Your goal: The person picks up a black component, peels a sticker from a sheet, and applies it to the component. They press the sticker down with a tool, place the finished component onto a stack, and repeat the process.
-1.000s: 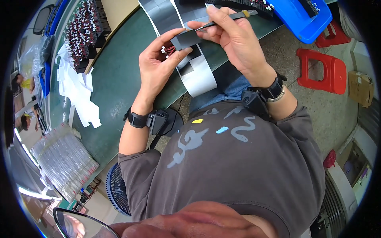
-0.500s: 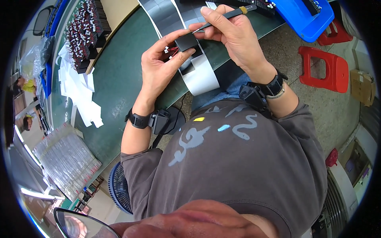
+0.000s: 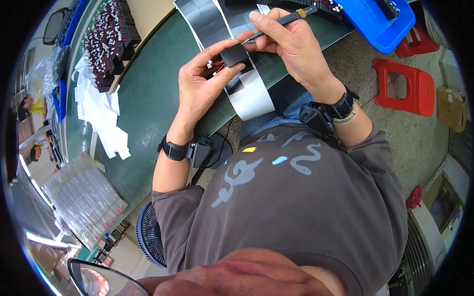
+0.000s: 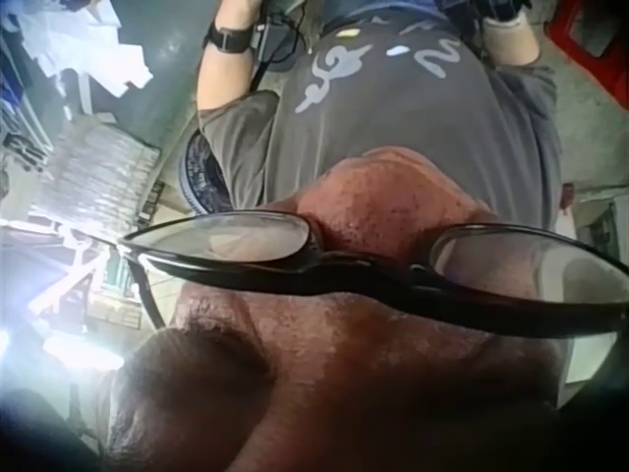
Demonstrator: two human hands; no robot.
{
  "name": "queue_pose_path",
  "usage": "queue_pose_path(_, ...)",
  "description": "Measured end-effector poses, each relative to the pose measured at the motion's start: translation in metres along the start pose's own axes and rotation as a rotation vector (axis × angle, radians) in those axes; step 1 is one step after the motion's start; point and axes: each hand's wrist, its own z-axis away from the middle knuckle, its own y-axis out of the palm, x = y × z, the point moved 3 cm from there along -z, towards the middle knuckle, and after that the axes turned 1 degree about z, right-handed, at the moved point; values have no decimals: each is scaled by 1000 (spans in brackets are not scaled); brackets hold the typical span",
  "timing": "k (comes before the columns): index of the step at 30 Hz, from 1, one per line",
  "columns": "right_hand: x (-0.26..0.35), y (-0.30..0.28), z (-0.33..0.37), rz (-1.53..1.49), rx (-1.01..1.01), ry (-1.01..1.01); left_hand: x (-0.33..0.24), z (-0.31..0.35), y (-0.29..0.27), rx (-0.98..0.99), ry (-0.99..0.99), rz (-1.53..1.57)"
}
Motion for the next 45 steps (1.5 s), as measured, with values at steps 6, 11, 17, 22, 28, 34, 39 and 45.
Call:
queue_pose_path(6,-1,0,0,-35,-7,34,2,0,1,-5,4,23)
queue_pose_path(11,1,2,0,-18,-19,23,1,-1,0,-8,2,28)
queue_pose_path(17,-1,1,0,-5,-17,9,3,0,0,-6,-4,13)
queue_pose_path(22,-3,2,0,-1,-34,7,2,0,0,-4,-6,11)
queue_pose_path(28,-3,2,0,10,-56,0,1,0,1,-11,8,-9)
queue_pose_path(34,-5,0,1,45,-62,7,0,1,0,-20,104,-55)
queue_pose_path(39,-4,2,3,15,-45,-5,-2,2,1,-22,53,-5)
queue_pose_path(45,0,0,13,2,-102,-193,-1,4,0,-33,-1,-8)
